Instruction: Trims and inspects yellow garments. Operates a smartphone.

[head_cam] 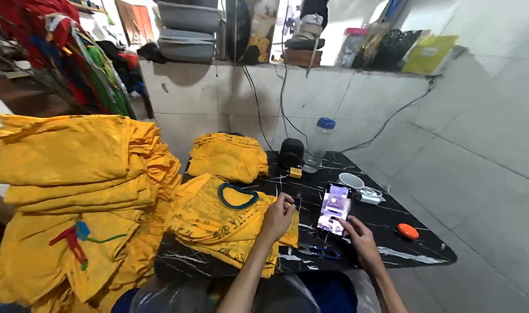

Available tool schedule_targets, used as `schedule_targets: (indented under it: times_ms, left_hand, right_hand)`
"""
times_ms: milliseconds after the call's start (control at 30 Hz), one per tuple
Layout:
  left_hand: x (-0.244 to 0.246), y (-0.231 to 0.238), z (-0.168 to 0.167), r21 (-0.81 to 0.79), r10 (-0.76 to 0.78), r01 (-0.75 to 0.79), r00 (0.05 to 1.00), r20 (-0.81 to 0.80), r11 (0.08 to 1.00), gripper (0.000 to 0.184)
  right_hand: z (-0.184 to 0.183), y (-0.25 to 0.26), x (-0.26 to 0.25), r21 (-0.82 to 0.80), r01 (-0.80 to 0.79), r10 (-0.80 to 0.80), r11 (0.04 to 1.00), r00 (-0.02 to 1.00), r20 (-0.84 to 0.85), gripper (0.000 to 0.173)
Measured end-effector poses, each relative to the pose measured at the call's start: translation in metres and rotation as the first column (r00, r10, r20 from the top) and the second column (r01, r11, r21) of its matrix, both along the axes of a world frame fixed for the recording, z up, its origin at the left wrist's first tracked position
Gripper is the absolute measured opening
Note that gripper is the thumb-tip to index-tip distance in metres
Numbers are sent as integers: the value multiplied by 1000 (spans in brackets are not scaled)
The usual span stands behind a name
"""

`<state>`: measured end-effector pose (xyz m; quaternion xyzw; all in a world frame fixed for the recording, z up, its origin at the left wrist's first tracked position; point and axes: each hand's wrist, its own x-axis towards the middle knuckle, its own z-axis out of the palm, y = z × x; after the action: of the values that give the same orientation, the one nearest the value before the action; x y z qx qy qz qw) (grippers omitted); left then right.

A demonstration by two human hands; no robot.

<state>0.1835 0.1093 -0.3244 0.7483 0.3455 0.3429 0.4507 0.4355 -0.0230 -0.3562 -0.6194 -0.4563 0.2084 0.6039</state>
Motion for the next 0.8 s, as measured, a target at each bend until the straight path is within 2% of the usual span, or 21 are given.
schedule_targets:
  times_ms: [500,800]
  left_hand:
    - [-1,4,2,-17,-72,72,997,-5,997,28]
    - [0,5,4,9,-122,124,988,-97,992,28]
  right_hand:
    - [0,3,2,-10,17,-17,1000,1000,5,24]
    - [-1,3,2,-6,19,-19,1000,1000,17,27]
